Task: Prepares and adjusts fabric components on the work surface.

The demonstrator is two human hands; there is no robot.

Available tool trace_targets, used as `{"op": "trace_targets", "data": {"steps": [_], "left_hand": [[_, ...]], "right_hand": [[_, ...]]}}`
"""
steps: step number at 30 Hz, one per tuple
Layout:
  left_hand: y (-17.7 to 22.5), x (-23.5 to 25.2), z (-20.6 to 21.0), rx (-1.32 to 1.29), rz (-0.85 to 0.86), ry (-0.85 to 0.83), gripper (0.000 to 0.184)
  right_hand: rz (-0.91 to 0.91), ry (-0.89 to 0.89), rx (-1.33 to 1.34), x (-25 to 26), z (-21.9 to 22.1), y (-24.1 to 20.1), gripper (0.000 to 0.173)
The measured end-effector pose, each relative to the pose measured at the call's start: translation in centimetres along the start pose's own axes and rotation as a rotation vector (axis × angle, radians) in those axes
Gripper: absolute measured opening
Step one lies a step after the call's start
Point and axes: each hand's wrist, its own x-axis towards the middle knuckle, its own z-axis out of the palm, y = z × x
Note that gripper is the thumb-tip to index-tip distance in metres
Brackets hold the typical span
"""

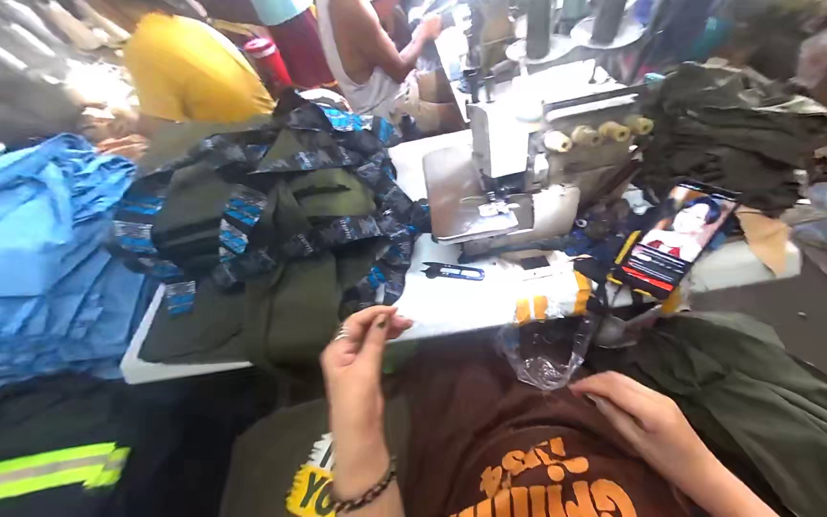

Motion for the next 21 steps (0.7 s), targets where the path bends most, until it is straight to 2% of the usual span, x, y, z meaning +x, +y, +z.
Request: {"op": "trace_targets", "data": {"steps": [4, 7, 9, 11, 13, 19, 21], "left_hand": [[-3.0, -0.8, 1.5, 0.034, -0.180, 0.042, 0.018], [-3.2, -1.6, 1.1, 0.073, -0.203, 0.053, 0.017], [-3.3, -2.0, 0.9, 0.111, -0.196, 0.069, 0.018], [-3.6, -2.4, 0.4, 0.137, -0.206, 0.101, 0.019], [-3.9, -2.7, 0.1, 0.156, -0.230, 0.146, 0.018], [-4.8, -2.3, 2.1, 0.111, -0.290, 0.067, 0.018], [-4.9, -2.2, 3.4, 0.080, -0.284, 0.019, 0.018]], "right_hand": [[-0.236, -0.082, -0.086, 9.8, 3.5, 0.5, 0.020], [-0.359, -0.097, -0.159, 16.2, 7.2, 0.9, 0.019], [-0.353, -0.084, -0.231, 19.0, 9.2, 1.3, 0.023], [-0.285, -0.118, -0.332, 20.8, 10.8, 1.8, 0.027], [-0.205, -0.227, -0.402, 21.6, 11.4, 1.8, 0.029], [-0.261, -0.264, -0.495, 21.7, 11.6, 2.3, 0.025], [-0.317, -0.213, -0.537, 21.2, 12.1, 2.2, 0.023]]}}
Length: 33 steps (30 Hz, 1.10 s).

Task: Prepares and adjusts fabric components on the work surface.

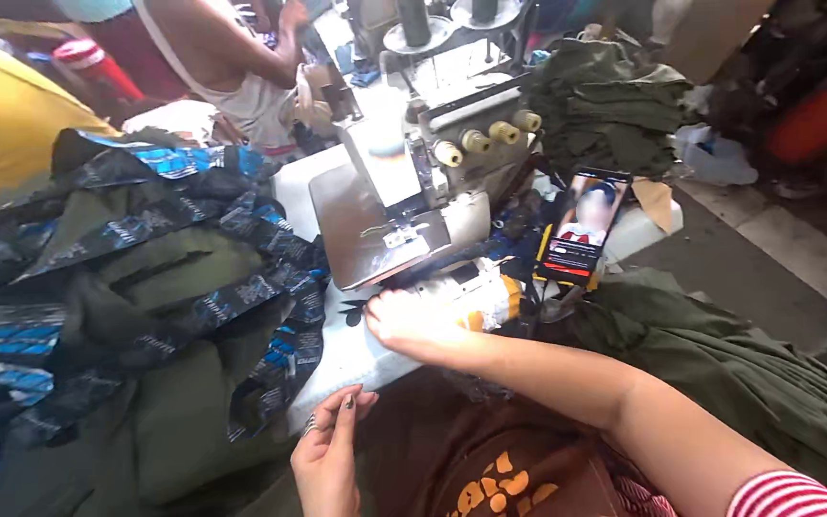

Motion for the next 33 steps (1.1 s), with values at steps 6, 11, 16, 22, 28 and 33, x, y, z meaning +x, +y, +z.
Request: {"op": "trace_targets", "data": {"steps": [6, 11, 16, 22, 28, 33], "left_hand": [[-0.2, -0.4, 1.9, -0.026, 0.051, -0.153, 0.018], [-0.2, 0.2, 1.1, 0.040, 0.078, -0.135, 0.017], [1.7, 0.9, 0.7, 0.020, 0.180, -0.097, 0.017], [-0.4, 0.2, 1.8, 0.030, 0.106, -0.105, 0.017], [-0.4, 1.6, 3.0, 0.281, 0.347, -0.148, 0.022], [-1.3, 3.4, 2.0, 0.501, 0.427, -0.214, 0.034]], "right_hand": [[0.075, 0.014, -0.024, -0.7, 0.1, 0.5, 0.024], [0.066, -0.030, -0.040, -1.4, -0.6, 0.6, 0.028], [0.163, 0.222, -0.024, -3.4, -1.5, 0.5, 0.020], [0.137, 0.264, 0.006, -5.3, -1.1, 1.6, 0.022], [0.055, 0.293, 0.111, -2.7, -1.8, 1.1, 0.021], [0.191, 0.089, 0.353, -8.6, -11.3, 3.3, 0.014]]}}
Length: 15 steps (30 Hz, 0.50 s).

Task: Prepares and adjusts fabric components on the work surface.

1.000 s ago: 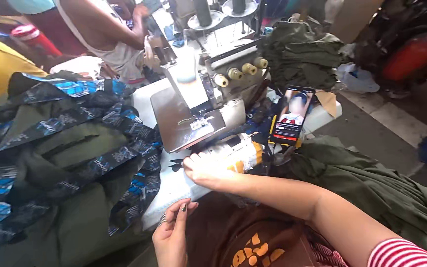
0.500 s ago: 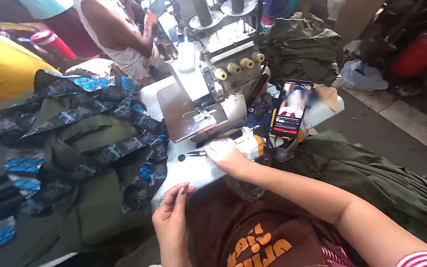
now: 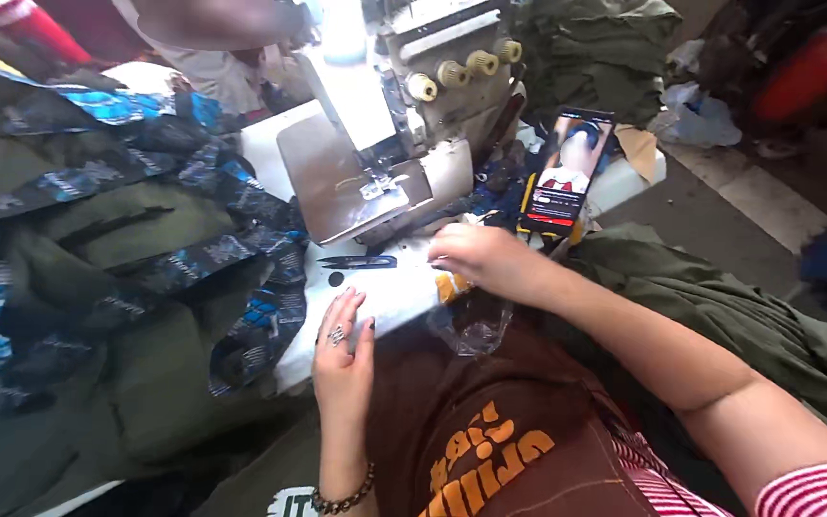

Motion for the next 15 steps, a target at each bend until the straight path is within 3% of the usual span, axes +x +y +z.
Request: {"op": "trace_targets", "data": {"steps": [2, 4, 6, 8, 11, 15], "left_hand": [[-0.9, 0.1, 0.4, 0.048, 0.034, -0.038, 0.038], [-1.7, 0.3, 1.0, 0.119, 0.071, -0.060, 0.043], [-2.3, 1.0, 1.7, 0.206, 0.105, -0.064, 0.046], [-2.9, 1.8, 2.3, 0.298, 0.118, -0.063, 0.046], [-3.4, 2.7, 2.6, 0.400, 0.101, -0.076, 0.049], [-2.7, 2.3, 2.2, 0.422, 0.097, -0.029, 0.049]], "right_hand": [[0.275, -0.040, 0.213, -4.3, -3.8, 1.3, 0.018], [0.667, 0.021, 0.553, -8.8, -5.0, 3.3, 0.023], [0.998, 0.149, 0.789, -12.7, -3.5, 5.6, 0.024], [1.232, 0.105, 0.819, -15.7, -0.3, 8.1, 0.028], [1.281, -0.122, 0.561, -17.2, 5.3, 11.2, 0.038], [1.111, -0.145, 0.316, -15.3, 10.3, 14.4, 0.059]]}}
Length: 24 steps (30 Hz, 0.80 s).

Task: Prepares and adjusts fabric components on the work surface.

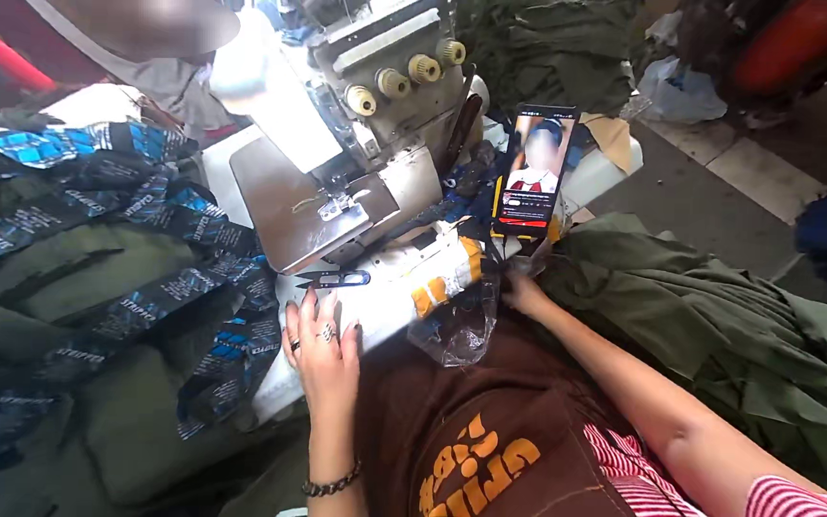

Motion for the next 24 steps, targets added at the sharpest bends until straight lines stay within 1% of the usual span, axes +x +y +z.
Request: {"op": "trace_targets", "data": {"steps": [2, 5, 7, 9, 11, 13, 14, 15, 16, 18, 19, 21, 22, 24], "left_hand": [[0.6, -0.7, -0.5, -0.015, -0.022, 0.007, 0.046], [0.9, -1.9, -0.9, -0.057, -0.033, 0.025, 0.042], [1.4, -2.7, -1.3, -0.102, -0.029, 0.033, 0.038], [2.7, -3.2, -1.7, -0.202, -0.021, 0.053, 0.030], [4.6, -3.2, -2.1, -0.416, 0.030, 0.033, 0.022], [7.0, -2.5, -2.2, -0.657, 0.097, -0.092, 0.018], [8.3, -2.0, -2.2, -0.745, 0.138, -0.187, 0.018], [9.6, -1.5, -2.0, -0.782, 0.189, -0.296, 0.017], [10.8, -1.0, -1.6, -0.767, 0.239, -0.406, 0.018], [13.1, 0.0, 0.0, -0.638, 0.310, -0.623, 0.019], [14.2, 0.4, 1.1, -0.569, 0.309, -0.742, 0.020], [16.4, 1.2, 3.8, -0.471, 0.233, -0.969, 0.027], [17.2, 1.5, 5.4, -0.426, 0.195, -1.037, 0.032], [18.2, 1.4, 8.4, -0.349, 0.132, -1.069, 0.043]], "right_hand": [[-0.018, -0.012, -0.079, 1.9, 1.4, 0.1, 0.061], [0.019, -0.041, -0.095, 3.6, 2.9, 1.6, 0.049], [0.034, -0.038, -0.073, 3.5, 2.9, 2.2, 0.042], [0.053, -0.067, -0.088, 2.7, 2.0, 1.8, 0.035], [0.008, -0.059, -0.053, 2.0, 1.2, 2.3, 0.030], [-0.095, 0.045, 0.085, 1.1, 0.5, 3.5, 0.027], [-0.129, 0.098, 0.175, 0.3, -0.1, 3.4, 0.025], [-0.141, 0.135, 0.265, -0.9, -0.9, 2.9, 0.023], [-0.144, 0.148, 0.357, -2.0, -1.7, 2.4, 0.020], [-0.122, 0.113, 0.559, -4.3, -3.3, 1.5, 0.019], [-0.103, 0.080, 0.667, -5.3, -4.0, 1.1, 0.019], [-0.077, 0.020, 0.889, -7.3, -5.0, 0.3, 0.019], [-0.064, -0.004, 0.974, -8.2, -5.4, -0.2, 0.020], [-0.047, -0.036, 1.083, -9.7, -6.0, -1.2, 0.020]]}}
